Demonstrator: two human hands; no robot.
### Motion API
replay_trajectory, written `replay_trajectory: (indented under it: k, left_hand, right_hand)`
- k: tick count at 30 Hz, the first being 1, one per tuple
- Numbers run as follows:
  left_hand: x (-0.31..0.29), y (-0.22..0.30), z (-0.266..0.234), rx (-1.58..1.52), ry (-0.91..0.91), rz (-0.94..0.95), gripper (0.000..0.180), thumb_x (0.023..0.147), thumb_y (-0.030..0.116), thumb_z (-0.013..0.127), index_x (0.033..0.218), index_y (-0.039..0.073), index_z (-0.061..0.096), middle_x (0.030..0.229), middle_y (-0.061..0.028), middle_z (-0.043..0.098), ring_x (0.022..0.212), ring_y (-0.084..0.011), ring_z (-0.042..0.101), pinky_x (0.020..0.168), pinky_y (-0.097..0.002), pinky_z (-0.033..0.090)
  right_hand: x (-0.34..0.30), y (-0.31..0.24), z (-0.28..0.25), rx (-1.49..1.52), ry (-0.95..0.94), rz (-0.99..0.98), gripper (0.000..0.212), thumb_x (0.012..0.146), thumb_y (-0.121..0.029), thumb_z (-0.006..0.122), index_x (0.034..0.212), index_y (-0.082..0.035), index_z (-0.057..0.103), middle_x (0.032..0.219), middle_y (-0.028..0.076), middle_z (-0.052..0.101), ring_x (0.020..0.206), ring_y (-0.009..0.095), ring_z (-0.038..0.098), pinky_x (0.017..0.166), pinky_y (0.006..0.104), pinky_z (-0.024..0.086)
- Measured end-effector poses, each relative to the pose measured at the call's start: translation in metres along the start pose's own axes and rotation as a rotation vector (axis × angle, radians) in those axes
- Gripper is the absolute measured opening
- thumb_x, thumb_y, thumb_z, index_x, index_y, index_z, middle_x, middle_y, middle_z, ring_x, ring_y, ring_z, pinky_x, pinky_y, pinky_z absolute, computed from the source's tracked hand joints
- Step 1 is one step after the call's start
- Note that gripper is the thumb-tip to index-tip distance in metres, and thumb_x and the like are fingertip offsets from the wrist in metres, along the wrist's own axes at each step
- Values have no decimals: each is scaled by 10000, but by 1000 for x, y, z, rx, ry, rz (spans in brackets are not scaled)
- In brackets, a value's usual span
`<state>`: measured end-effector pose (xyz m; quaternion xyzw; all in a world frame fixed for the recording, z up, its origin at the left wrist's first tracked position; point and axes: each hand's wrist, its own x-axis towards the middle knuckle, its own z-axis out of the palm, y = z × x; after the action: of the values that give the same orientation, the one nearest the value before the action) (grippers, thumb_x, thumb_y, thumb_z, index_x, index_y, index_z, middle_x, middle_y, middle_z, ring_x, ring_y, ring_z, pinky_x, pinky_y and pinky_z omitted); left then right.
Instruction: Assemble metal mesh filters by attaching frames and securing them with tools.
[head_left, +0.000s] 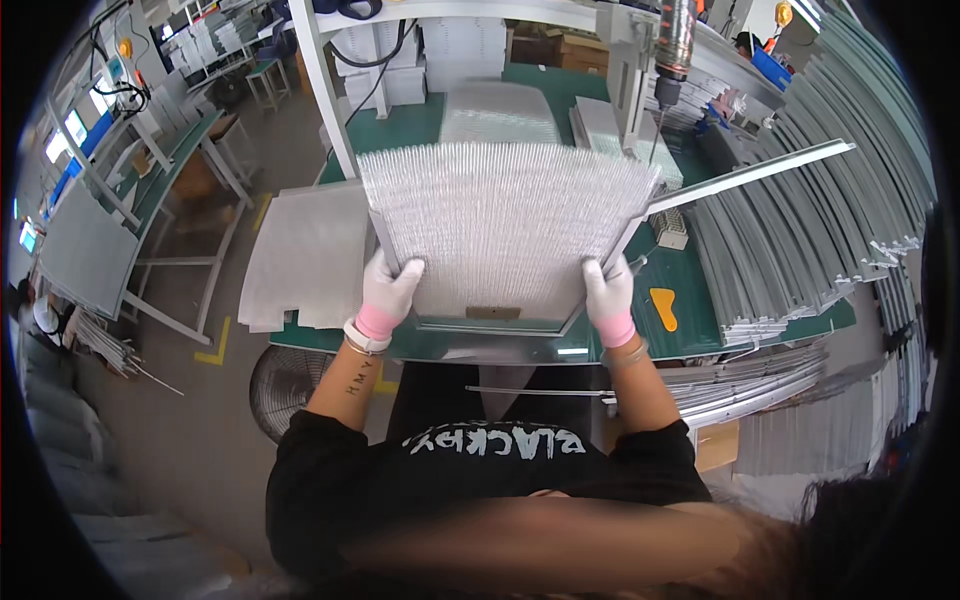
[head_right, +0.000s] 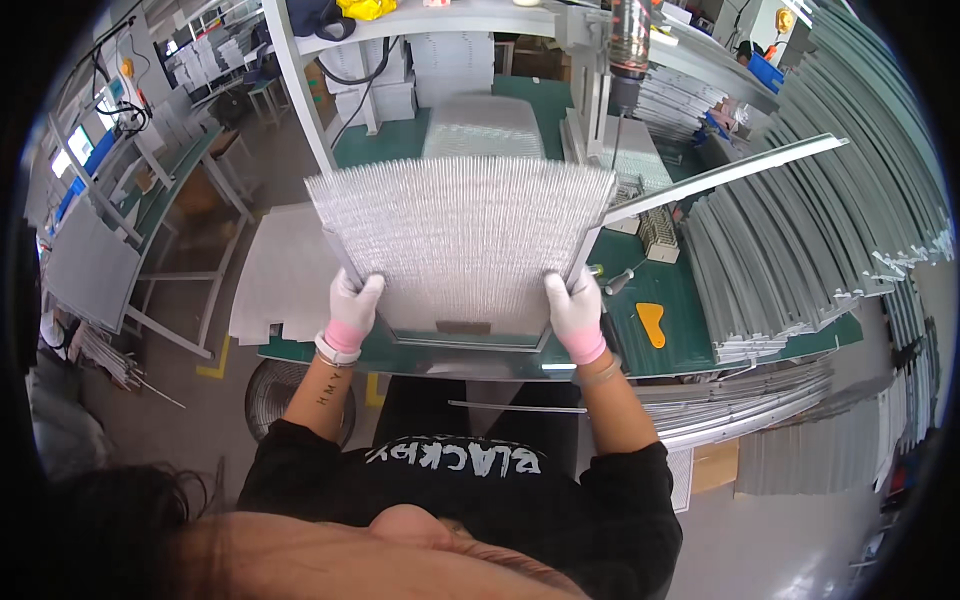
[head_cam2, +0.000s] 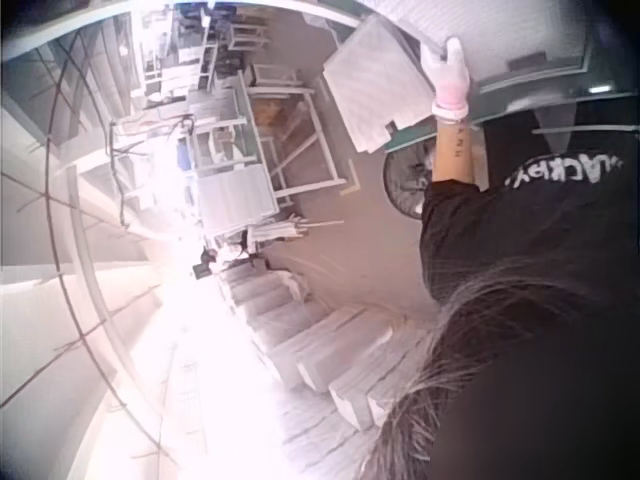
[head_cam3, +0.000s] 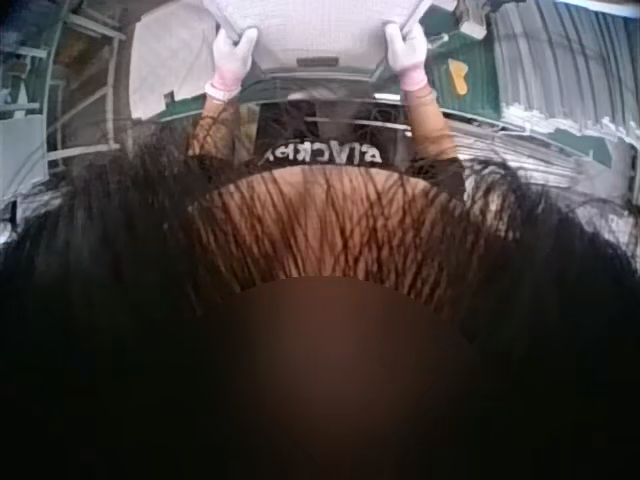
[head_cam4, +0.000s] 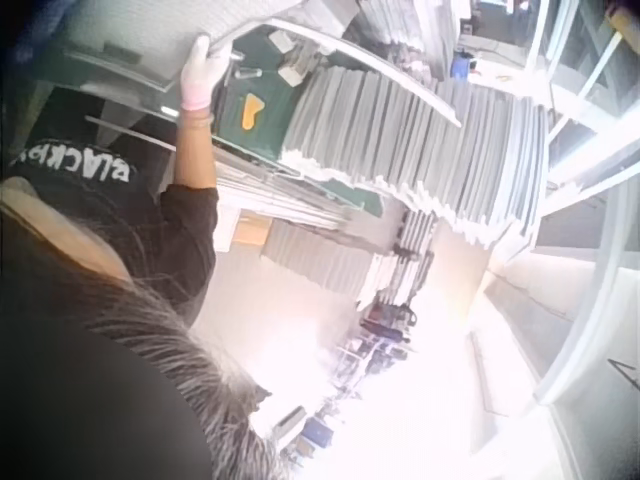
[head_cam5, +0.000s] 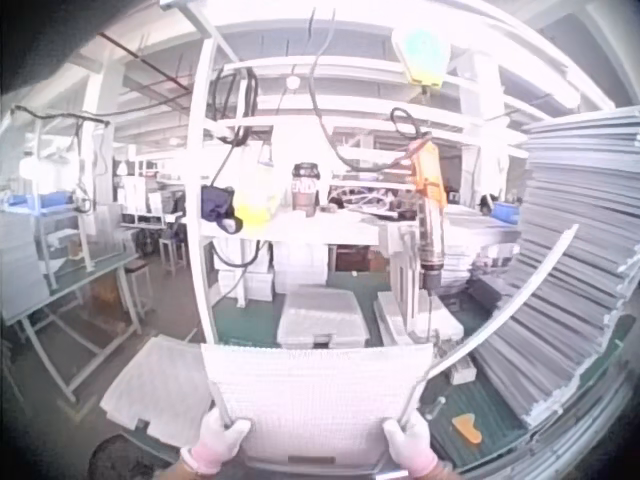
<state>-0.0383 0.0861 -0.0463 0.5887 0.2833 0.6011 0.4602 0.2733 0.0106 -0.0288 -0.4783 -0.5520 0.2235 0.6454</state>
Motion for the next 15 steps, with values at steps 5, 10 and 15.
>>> replay_trajectory:
  k: [5,10,15]
  left_hand:
    - [-34,-40,-12,-25,-14,-134,322,908,43,610,1217,-32,557,1117,-38,652,977,-96,592,872,-262,471]
    - [-1,14,-35,-37,-306,-223,445,878,71,656,1285,-42,516,1264,-71,592,1132,-163,563,987,-322,440]
    - [41,81,-16,3,-204,9,364,809,-43,557,1171,-27,580,1101,-63,630,1036,-140,582,935,-299,450]
  right_hand:
    - [-34,41,2,-73,23,19,250,930,-133,613,1128,20,607,1000,60,669,909,123,608,835,293,481]
    - [-9,10,-20,-8,-143,-74,248,911,-70,563,1140,15,605,971,35,667,873,121,603,813,283,481]
    - [46,-86,-11,97,-76,-57,178,900,6,526,1046,7,627,826,-36,587,703,20,473,646,187,398]
